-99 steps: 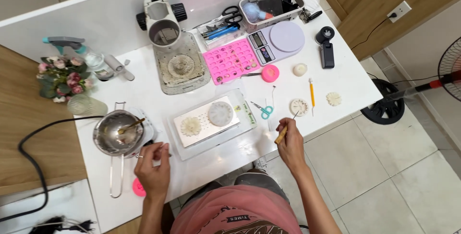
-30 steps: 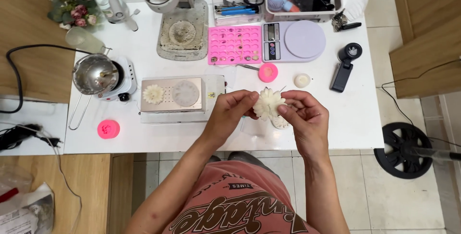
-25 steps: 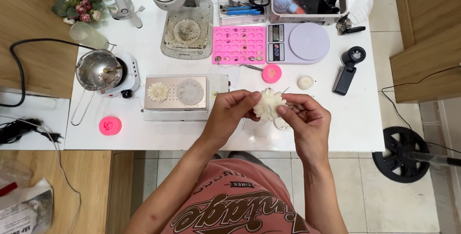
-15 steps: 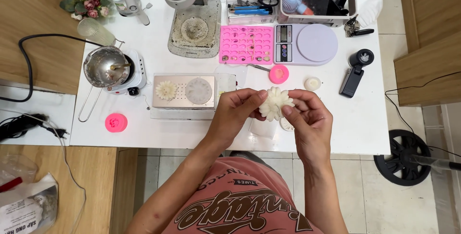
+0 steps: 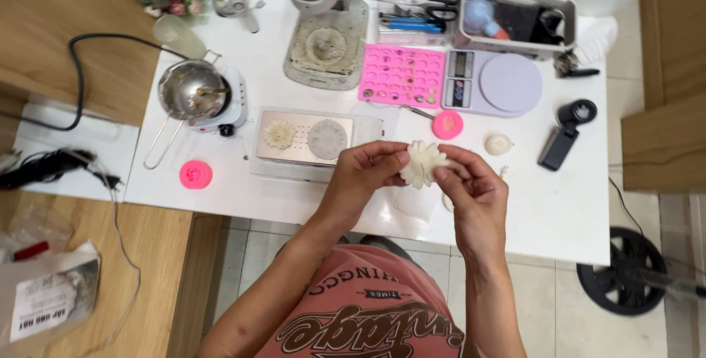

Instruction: Use a heat gun and carving tool to finish a wax flower, then package items and organize molds.

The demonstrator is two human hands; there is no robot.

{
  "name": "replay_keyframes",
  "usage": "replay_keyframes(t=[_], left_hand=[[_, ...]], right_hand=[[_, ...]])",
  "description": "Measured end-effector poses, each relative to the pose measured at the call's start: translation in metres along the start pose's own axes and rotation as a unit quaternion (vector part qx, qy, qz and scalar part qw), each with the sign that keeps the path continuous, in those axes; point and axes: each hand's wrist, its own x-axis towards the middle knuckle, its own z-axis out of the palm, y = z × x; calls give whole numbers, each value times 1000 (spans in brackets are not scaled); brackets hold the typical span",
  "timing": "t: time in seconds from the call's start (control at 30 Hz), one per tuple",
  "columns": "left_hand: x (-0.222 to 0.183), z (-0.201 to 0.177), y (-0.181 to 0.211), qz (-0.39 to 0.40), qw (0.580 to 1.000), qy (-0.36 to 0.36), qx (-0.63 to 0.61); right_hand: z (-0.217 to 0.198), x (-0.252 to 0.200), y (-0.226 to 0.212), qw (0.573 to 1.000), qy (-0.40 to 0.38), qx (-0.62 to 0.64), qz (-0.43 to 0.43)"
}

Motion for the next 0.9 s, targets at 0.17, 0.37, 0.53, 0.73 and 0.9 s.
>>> replay_keyframes(t=[0.17, 0.37, 0.53, 0.73, 0.9], left_hand=[[-16, -9, -6, 7, 998, 57, 6], [-54, -30, -22, 82, 974, 204, -53], [-86, -74, -36, 150, 948, 265, -90], [-125, -104, -32, 164, 934, 305, -91], [-195, -155, 2, 269, 914, 295, -66]], right_hand=[[6, 7, 18, 996, -29, -86, 1], [50, 15, 24, 973, -196, -89, 79], [77, 16, 74, 939, -245, -24, 241], [104, 24, 136, 917, -328, -22, 224], [134, 124, 320, 831, -410, 105, 362]])
